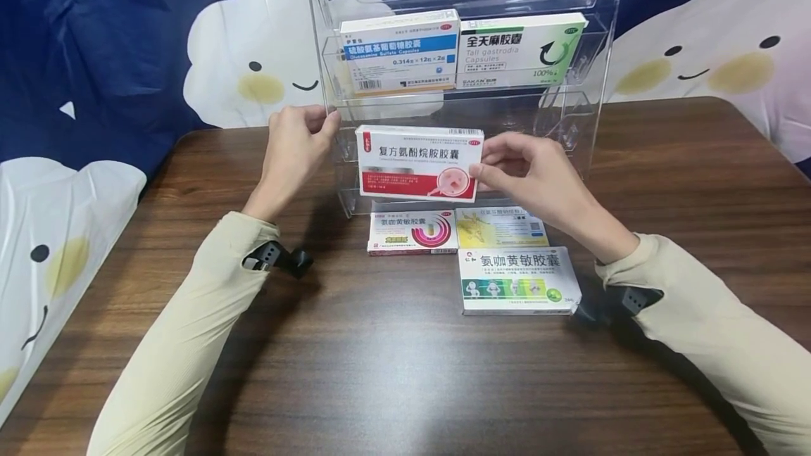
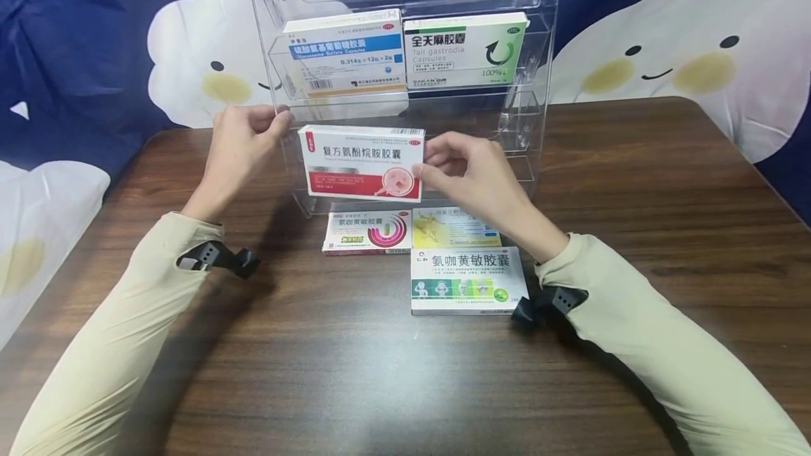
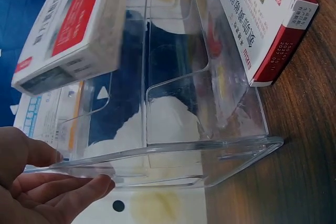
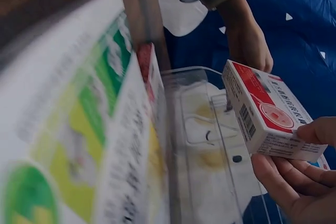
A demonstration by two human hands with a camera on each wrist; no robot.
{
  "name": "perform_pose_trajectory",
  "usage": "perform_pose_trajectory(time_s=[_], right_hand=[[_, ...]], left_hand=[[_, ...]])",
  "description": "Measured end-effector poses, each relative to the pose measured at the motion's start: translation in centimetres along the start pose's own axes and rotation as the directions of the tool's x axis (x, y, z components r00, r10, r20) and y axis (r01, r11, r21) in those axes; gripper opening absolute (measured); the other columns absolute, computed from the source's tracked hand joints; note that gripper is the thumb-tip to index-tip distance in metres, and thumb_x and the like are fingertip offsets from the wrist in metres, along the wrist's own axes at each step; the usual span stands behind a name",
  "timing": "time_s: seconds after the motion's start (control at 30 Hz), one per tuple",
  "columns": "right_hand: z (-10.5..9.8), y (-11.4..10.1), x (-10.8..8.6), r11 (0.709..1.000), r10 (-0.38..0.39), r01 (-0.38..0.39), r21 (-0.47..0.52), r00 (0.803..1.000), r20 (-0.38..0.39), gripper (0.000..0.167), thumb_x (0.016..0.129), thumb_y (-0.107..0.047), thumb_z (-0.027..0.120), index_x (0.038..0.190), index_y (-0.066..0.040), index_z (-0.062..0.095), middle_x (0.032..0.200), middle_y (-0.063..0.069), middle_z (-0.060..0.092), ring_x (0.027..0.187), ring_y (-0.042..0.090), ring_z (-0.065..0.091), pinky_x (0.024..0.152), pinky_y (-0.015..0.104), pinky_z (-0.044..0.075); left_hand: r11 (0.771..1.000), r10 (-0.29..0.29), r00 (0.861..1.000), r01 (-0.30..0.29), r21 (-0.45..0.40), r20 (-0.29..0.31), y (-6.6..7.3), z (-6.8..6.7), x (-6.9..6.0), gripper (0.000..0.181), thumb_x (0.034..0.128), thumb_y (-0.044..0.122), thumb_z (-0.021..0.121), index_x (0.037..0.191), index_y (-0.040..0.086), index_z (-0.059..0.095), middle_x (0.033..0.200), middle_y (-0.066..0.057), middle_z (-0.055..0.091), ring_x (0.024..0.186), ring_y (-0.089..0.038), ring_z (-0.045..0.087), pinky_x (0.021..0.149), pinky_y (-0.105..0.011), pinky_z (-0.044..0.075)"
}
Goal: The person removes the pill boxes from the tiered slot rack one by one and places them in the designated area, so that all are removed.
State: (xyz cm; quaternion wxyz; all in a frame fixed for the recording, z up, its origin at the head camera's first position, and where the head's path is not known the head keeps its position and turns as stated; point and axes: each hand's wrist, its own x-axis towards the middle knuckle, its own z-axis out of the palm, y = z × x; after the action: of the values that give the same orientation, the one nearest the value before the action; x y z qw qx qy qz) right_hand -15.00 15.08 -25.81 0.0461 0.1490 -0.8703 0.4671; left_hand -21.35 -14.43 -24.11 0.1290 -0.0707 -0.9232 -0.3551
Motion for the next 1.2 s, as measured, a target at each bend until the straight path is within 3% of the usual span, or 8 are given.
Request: perform_pose_trajectory(time_s=[0.27, 0.47, 0.6, 0.77, 0.97, 1.07, 1.13, 1.2], right_hand=[[1.1, 0.5, -1.4, 1.000, -0.018, 0.020, -0.014, 0.992, 0.128, 0.025, 0.090, -0.020, 0.069, 0.108, -0.001, 0.066, 0.093, 0.008, 0.069, 0.084, 0.016, 0.064, 0.077, 0.020, 0.050], [1.9, 0.6, -2.4, 0.999, 0.010, -0.004, -0.035, 0.982, 0.186, 0.027, 0.088, -0.022, 0.071, 0.107, -0.004, 0.066, 0.090, 0.003, 0.070, 0.085, 0.015, 0.063, 0.079, 0.023, 0.049], [2.6, 0.6, -3.2, 0.999, 0.039, -0.040, 0.001, 0.972, 0.233, 0.029, 0.086, -0.019, 0.073, 0.108, -0.002, 0.064, 0.088, 0.003, 0.070, 0.082, 0.015, 0.064, 0.076, 0.025, 0.050], [3.5, 0.5, -4.1, 0.987, 0.094, -0.128, 0.092, 0.947, 0.307, 0.035, 0.084, -0.011, 0.073, 0.115, -0.001, 0.059, 0.087, 0.004, 0.070, 0.078, 0.016, 0.066, 0.071, 0.026, 0.052], [4.4, 0.3, -4.9, 0.932, 0.123, -0.249, 0.263, 0.901, 0.417, 0.048, 0.083, -0.002, 0.070, 0.125, 0.001, 0.047, 0.084, 0.012, 0.068, 0.071, 0.024, 0.070, 0.065, 0.037, 0.057], [4.6, 0.3, -5.1, 0.927, 0.114, -0.263, 0.268, 0.876, 0.468, 0.053, 0.084, -0.003, 0.070, 0.130, 0.000, 0.043, 0.082, 0.013, 0.067, 0.067, 0.027, 0.069, 0.063, 0.039, 0.057], [4.6, 0.3, -5.2, 0.937, 0.106, -0.250, 0.243, 0.867, 0.486, 0.056, 0.085, -0.005, 0.070, 0.132, -0.001, 0.041, 0.078, 0.013, 0.066, 0.062, 0.026, 0.068, 0.060, 0.037, 0.056], [4.4, 0.3, -5.4, 0.975, 0.071, -0.159, 0.157, 0.887, 0.456, 0.054, 0.086, -0.009, 0.071, 0.132, -0.003, 0.043, 0.073, 0.007, 0.063, 0.055, 0.019, 0.063, 0.055, 0.031, 0.054]], left_hand=[[1.000, 0.006, 1.000, -0.006, -0.005, -0.003, 0.0, 0.0, 0.1, 0.029, 0.0969, 0.021, 0.055, 0.114, 0.003, 0.070, 0.100, -0.014, 0.072, 0.084, -0.021, 0.068, 0.077, -0.033, 0.050], [1.000, 0.014, 1.000, -0.014, -0.002, -0.006, 0.0, 0.1, 0.1, 0.029, 0.0968, 0.021, 0.055, 0.113, 0.003, 0.071, 0.100, -0.015, 0.072, 0.086, -0.021, 0.069, 0.081, -0.034, 0.051], [1.000, 0.017, 1.000, -0.017, 0.003, -0.011, 0.0, 0.1, 0.1, 0.028, 0.0969, 0.021, 0.055, 0.112, 0.004, 0.071, 0.098, -0.014, 0.072, 0.085, -0.021, 0.068, 0.081, -0.034, 0.050], [1.000, 0.017, 1.000, -0.016, 0.012, -0.017, 0.0, 0.1, 0.0, 0.028, 0.0969, 0.022, 0.055, 0.110, 0.005, 0.073, 0.094, -0.013, 0.073, 0.078, -0.020, 0.065, 0.080, -0.034, 0.048], [1.000, 0.014, 1.000, -0.014, 0.021, -0.022, 0.0, 0.1, 0.0, 0.028, 0.0970, 0.022, 0.054, 0.108, 0.005, 0.074, 0.091, -0.012, 0.074, 0.074, -0.020, 0.062, 0.076, -0.034, 0.046], [1.000, 0.013, 1.000, -0.012, 0.025, -0.025, 0.0, 0.1, -0.1, 0.028, 0.0971, 0.022, 0.054, 0.109, 0.006, 0.073, 0.091, -0.011, 0.074, 0.073, -0.019, 0.062, 0.075, -0.033, 0.046], [1.000, 0.012, 1.000, -0.011, 0.025, -0.026, 0.0, 0.1, -0.1, 0.029, 0.0972, 0.022, 0.054, 0.110, 0.006, 0.073, 0.091, -0.011, 0.074, 0.074, -0.019, 0.062, 0.076, -0.033, 0.046], [1.000, 0.014, 1.000, -0.014, 0.018, -0.023, 0.0, 0.1, -0.1, 0.029, 0.0972, 0.022, 0.054, 0.112, 0.006, 0.072, 0.094, -0.012, 0.073, 0.076, -0.019, 0.064, 0.077, -0.034, 0.047]])
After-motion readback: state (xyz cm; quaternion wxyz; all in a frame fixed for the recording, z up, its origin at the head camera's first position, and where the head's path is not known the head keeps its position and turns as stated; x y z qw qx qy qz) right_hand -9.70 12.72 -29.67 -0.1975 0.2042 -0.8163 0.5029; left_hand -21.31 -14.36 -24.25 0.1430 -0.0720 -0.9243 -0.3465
